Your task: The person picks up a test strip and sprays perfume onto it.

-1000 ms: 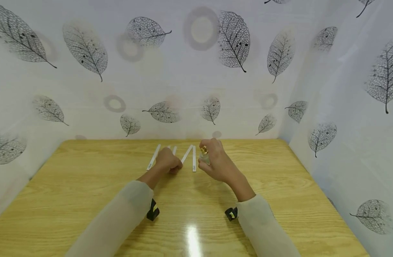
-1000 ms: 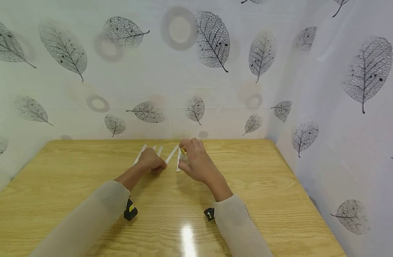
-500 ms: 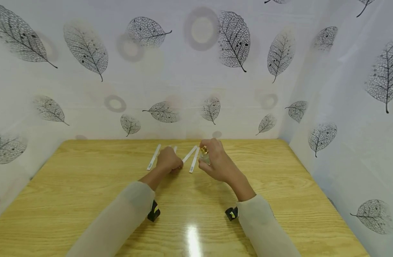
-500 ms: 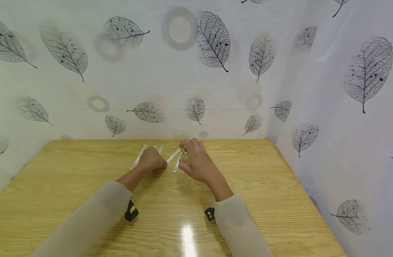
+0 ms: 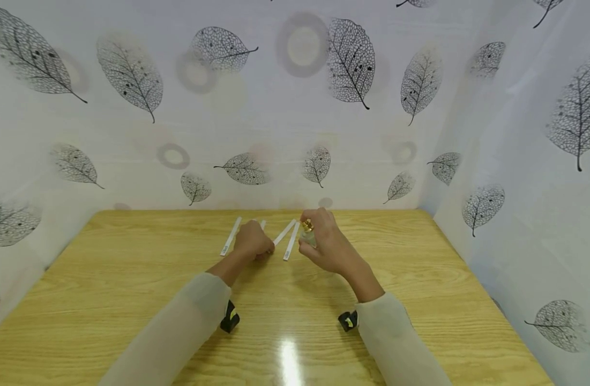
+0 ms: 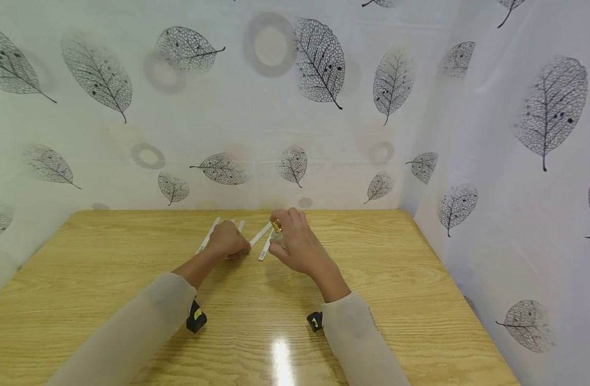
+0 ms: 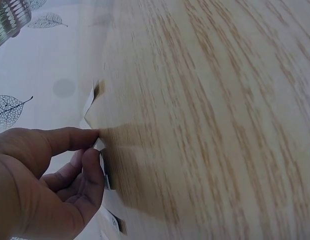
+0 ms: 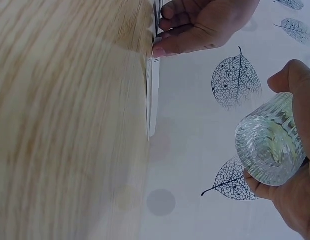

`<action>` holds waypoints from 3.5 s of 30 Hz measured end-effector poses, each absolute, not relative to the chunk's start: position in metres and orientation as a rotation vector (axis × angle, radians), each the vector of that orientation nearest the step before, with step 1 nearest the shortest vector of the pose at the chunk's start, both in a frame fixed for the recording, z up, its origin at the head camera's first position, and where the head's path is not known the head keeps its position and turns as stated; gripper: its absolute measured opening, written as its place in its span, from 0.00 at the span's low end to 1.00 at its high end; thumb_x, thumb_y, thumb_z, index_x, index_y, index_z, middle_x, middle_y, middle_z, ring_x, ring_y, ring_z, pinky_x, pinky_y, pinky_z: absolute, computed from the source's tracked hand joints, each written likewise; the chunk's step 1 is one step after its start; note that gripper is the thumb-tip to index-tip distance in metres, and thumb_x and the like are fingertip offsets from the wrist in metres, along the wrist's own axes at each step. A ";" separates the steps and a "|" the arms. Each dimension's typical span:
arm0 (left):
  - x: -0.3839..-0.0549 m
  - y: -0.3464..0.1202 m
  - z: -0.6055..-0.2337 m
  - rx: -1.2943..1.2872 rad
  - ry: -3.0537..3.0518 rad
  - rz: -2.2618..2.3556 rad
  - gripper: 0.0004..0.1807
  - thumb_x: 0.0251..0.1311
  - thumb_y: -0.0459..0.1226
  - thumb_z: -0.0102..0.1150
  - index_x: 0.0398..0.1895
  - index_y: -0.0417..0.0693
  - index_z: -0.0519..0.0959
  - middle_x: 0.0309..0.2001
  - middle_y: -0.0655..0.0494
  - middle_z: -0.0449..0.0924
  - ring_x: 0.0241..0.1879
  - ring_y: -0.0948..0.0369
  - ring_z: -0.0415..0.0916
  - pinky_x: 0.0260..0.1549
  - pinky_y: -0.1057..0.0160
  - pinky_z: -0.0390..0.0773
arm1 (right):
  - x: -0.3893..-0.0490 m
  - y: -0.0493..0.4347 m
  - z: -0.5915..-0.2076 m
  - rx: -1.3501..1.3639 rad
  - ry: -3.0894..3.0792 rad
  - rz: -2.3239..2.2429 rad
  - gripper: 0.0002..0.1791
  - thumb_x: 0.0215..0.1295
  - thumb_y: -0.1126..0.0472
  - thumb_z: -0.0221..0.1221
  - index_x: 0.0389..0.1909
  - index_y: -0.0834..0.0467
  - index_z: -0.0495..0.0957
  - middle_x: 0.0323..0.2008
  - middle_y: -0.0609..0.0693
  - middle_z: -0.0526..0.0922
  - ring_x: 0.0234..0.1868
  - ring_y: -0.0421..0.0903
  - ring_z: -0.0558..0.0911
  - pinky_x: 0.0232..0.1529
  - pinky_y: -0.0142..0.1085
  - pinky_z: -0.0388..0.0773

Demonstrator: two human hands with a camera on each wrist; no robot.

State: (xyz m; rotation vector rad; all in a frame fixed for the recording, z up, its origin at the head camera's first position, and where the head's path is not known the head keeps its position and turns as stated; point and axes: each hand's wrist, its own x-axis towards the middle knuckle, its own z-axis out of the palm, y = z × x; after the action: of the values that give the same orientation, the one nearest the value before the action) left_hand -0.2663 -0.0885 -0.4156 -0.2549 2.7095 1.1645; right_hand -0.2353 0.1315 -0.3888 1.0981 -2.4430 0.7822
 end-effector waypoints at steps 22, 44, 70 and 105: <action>-0.267 -0.116 -0.412 -0.036 2.615 1.355 0.07 0.55 0.30 0.67 0.36 0.36 0.89 0.28 0.45 0.87 0.22 0.57 0.82 0.27 0.63 0.82 | -0.237 0.135 -0.390 1.089 -2.464 0.805 0.24 0.65 0.64 0.63 0.58 0.59 0.63 0.44 0.54 0.68 0.45 0.51 0.66 0.42 0.43 0.69; -0.250 -0.137 -0.386 0.115 2.527 1.466 0.09 0.67 0.33 0.60 0.43 0.35 0.83 0.44 0.42 0.83 0.42 0.44 0.85 0.42 0.53 0.86 | -0.241 0.143 -0.387 0.995 -2.511 0.809 0.25 0.65 0.63 0.63 0.58 0.56 0.62 0.50 0.57 0.67 0.46 0.54 0.67 0.39 0.42 0.71; -0.214 -0.138 -0.380 0.212 2.364 1.601 0.04 0.65 0.32 0.62 0.38 0.39 0.80 0.37 0.41 0.79 0.34 0.50 0.81 0.41 0.52 0.86 | -0.266 0.145 -0.387 1.132 -2.483 0.497 0.26 0.61 0.65 0.61 0.59 0.56 0.64 0.40 0.53 0.68 0.42 0.53 0.67 0.42 0.43 0.69; -0.200 -0.131 -0.383 0.137 2.160 1.733 0.06 0.69 0.34 0.57 0.38 0.39 0.78 0.42 0.46 0.79 0.36 0.52 0.79 0.42 0.54 0.84 | -0.268 0.131 -0.386 1.193 -2.364 0.378 0.23 0.57 0.66 0.61 0.53 0.57 0.66 0.36 0.54 0.67 0.37 0.52 0.63 0.40 0.45 0.64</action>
State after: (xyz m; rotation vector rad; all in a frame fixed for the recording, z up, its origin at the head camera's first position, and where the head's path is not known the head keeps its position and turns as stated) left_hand -0.1998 -0.1311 -0.3833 0.1371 2.1595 1.7327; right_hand -0.2679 0.1314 -0.3856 1.1928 -2.3640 0.3776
